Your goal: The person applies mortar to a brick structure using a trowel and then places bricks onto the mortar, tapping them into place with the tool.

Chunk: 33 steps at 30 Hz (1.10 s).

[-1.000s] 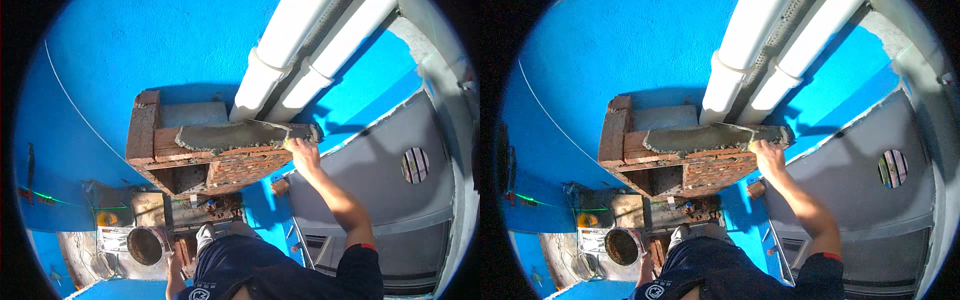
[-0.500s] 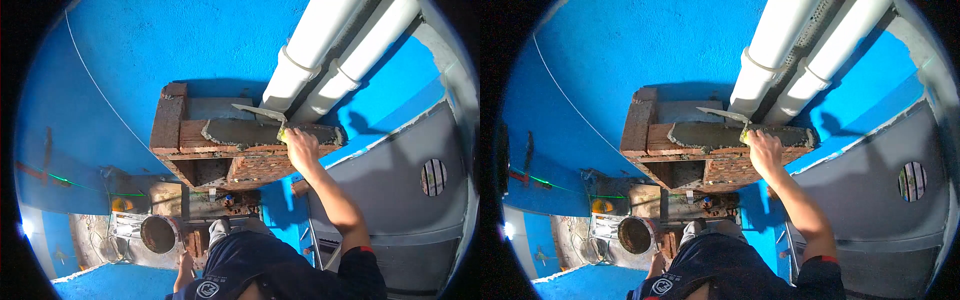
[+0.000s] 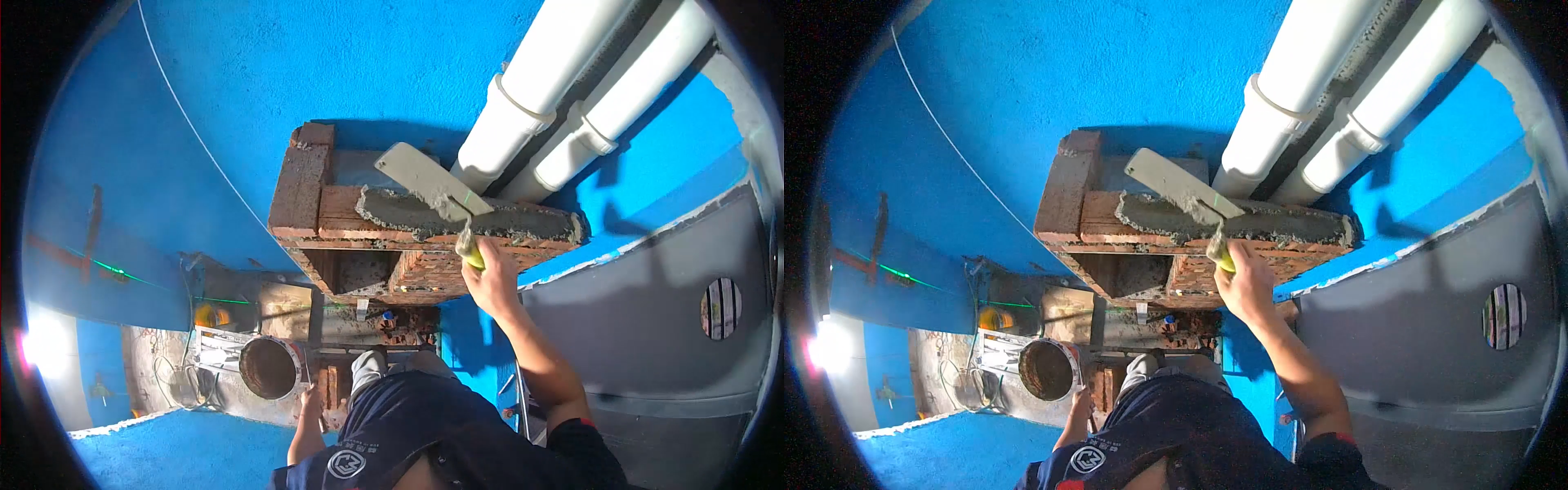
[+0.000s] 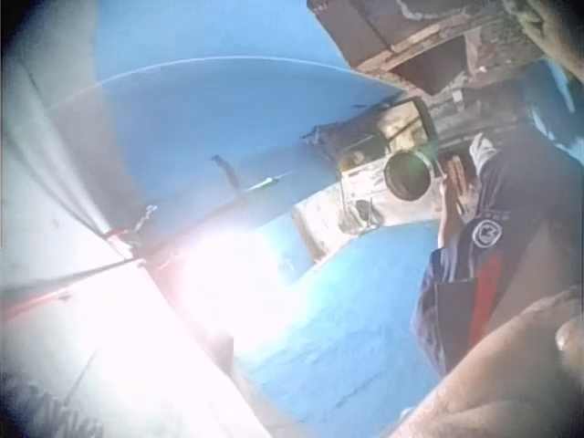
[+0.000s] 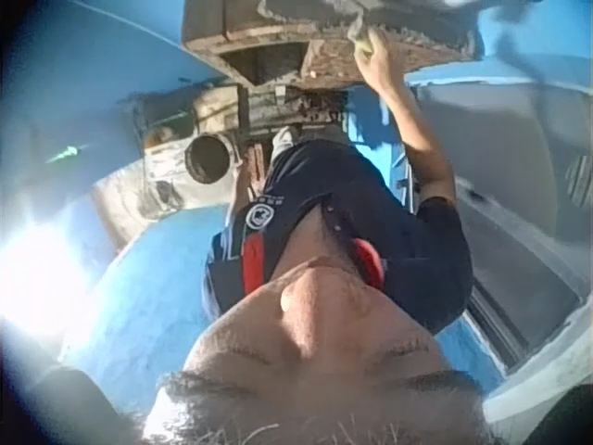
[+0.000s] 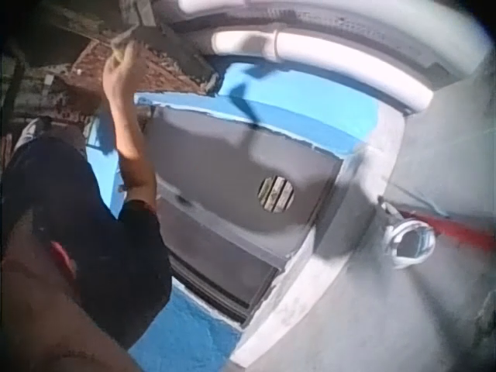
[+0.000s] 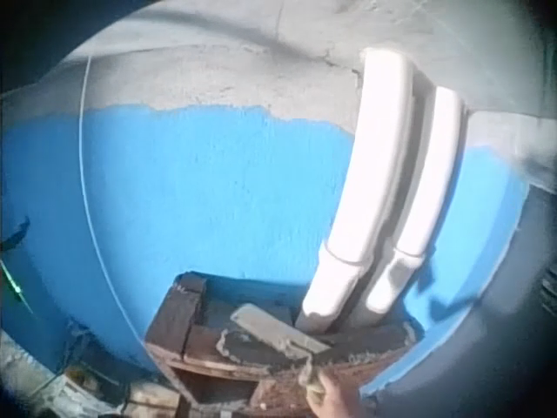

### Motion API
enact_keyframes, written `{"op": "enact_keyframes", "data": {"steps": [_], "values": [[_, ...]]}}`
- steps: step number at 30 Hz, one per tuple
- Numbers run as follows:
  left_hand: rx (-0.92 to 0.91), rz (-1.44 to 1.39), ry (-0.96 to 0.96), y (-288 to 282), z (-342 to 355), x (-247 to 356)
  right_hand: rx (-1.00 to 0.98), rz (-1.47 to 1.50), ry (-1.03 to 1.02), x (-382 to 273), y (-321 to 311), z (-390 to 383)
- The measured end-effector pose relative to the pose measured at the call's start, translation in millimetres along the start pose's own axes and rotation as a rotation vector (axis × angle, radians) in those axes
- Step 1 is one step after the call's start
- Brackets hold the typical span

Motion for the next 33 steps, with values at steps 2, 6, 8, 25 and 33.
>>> {"op": "enact_keyframes", "data": {"steps": [2,6,8,25,33], "values": [[0.119,-0.262,-0.275,1,1,-23,-0.139,0.318,0.1,22,25,-29],[0.137,-0.239,-0.577,18,-42,1,-0.602,0.463,0.187,25,107,-75],[0.133,-0.223,-0.548,11,-47,-3,-0.676,0.446,0.201,32,138,-86],[0.42,-0.426,-0.682,-7,-76,20,-0.476,0.858,0.688,194,86,-128],[0.3,-0.379,-0.66,6,-60,15,-0.348,0.645,0.663,312,14,-151]]}}
Point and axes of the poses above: each hand's wrist, its own z-axis towards the middle knuckle, its own y-axis out of the palm, x = y × z, the point moved 10 cm from there along z, towards the middle knuckle, and after that the axes turned 9 degrees about -z, right-handed, at the moved point
